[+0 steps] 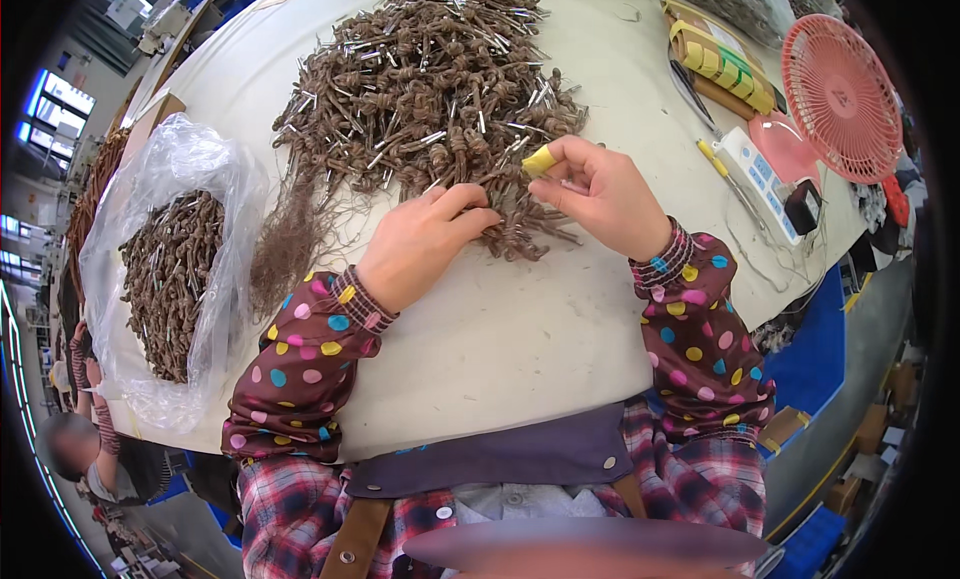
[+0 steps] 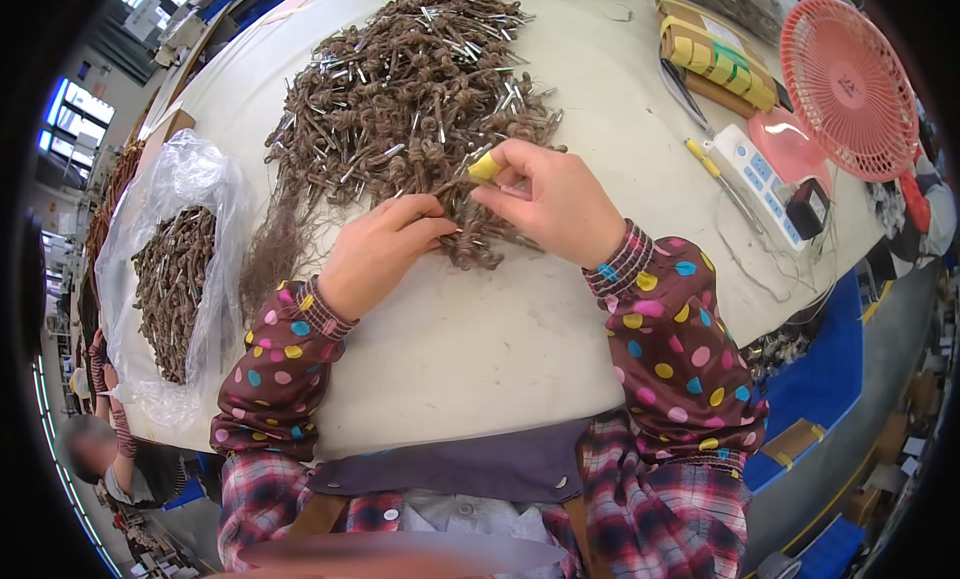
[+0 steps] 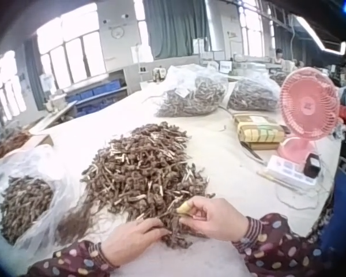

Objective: Attaching metal clips to leather knots or tassels for finishing.

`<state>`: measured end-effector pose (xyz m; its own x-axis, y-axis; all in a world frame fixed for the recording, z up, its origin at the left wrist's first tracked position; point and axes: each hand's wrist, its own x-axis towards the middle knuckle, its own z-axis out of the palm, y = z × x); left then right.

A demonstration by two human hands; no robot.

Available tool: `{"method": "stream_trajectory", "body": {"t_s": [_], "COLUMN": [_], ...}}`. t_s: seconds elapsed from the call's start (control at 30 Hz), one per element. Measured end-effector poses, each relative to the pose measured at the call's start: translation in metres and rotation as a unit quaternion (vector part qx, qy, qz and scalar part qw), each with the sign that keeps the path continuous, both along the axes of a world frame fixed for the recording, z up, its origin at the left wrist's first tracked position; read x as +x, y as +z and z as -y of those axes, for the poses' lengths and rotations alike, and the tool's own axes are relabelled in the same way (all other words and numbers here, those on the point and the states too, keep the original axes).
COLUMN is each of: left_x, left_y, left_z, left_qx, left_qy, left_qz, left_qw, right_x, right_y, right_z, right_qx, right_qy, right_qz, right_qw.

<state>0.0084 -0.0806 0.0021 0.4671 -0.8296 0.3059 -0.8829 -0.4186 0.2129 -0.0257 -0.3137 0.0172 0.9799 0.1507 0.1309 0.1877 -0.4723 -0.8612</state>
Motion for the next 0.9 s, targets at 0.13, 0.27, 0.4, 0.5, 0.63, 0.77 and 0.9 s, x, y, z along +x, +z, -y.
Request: {"method": "stream_trajectory", "body": {"t_s": [0.13,0.27,0.4,0.5,0.63,0.77,0.9], "left_x": [0.003,-0.001,-0.025,-0.027,-0.022,-0.02,-0.032], "left_y": [-0.001,0.008,0.018,0.005,-0.004,0.028,0.05], "left_z": [-0.026,-0.035,-0.016,-0.009,-0.016,-0.026,-0.028], "left_qx": [-0.011,-0.041,-0.083,-0.066,-0.112,-0.172,-0.213], "left_qy": [0.053,0.072,0.105,0.125,0.14,0.178,0.123], "left_qz": [0.029,0.056,0.039,0.003,-0.074,-0.089,-0.069], "left_qw": [0.998,0.995,0.99,0.99,0.981,0.965,0.967], "right_x": [-0.002,-0.003,0.0,0.002,0.0,-0.005,-0.008], "right_y": [-0.009,-0.023,-0.022,-0.021,-0.021,-0.009,-0.004], "right_z": [-0.013,-0.018,-0.018,-0.019,-0.022,-0.02,-0.022], "right_qx": [-0.037,-0.071,-0.042,-0.048,-0.038,-0.003,0.231], "right_qy": [0.057,0.089,0.085,0.067,0.071,-0.015,-0.039], "right_qz": [0.018,0.045,-0.008,-0.029,-0.008,0.074,0.109], "right_qw": [0.998,0.992,0.995,0.996,0.997,0.997,0.966]}}
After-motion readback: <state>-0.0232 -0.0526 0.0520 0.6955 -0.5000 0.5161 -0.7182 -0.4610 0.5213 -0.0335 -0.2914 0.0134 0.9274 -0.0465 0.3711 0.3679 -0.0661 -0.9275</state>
